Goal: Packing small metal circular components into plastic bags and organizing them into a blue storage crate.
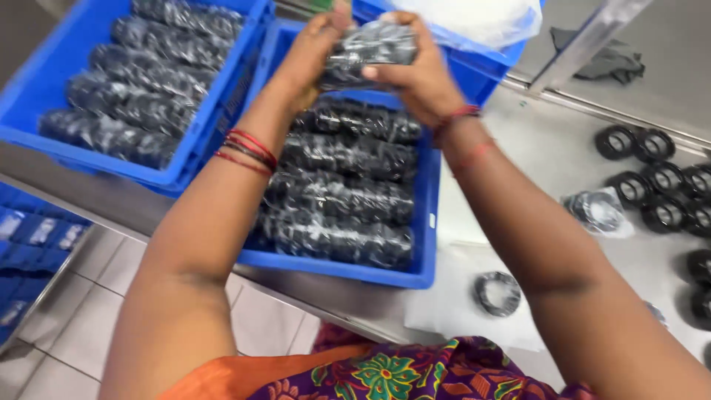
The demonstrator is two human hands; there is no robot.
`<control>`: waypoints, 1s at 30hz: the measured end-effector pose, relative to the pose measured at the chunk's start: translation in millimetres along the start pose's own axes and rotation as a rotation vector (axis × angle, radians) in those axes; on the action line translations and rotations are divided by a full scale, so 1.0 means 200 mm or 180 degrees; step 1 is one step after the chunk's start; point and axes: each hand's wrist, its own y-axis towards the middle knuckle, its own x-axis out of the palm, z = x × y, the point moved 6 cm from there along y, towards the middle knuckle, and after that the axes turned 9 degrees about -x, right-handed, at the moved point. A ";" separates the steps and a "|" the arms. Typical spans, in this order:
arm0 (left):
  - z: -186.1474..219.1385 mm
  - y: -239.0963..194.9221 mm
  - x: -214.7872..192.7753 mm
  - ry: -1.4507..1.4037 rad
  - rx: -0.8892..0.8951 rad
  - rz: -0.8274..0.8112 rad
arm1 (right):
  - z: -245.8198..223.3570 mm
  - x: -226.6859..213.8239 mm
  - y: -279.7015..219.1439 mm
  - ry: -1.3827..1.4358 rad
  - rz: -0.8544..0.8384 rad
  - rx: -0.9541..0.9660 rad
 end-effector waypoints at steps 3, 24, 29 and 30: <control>-0.07 0.07 -0.32 -0.0460 -0.1526 0.0451 | 0.40 0.04 0.20 -0.0215 0.0580 0.0104; -0.12 0.00 -0.31 0.4606 0.0337 -0.0163 | 0.65 -0.16 0.32 -0.4351 -0.0428 0.1545; -0.19 0.03 -0.29 0.4877 -0.0023 -0.0230 | 0.85 -0.27 0.38 -0.4866 -0.0592 0.1584; -0.18 0.05 -0.28 0.4952 -0.0184 -0.0257 | 0.89 -0.29 0.39 -0.5013 -0.0601 0.1519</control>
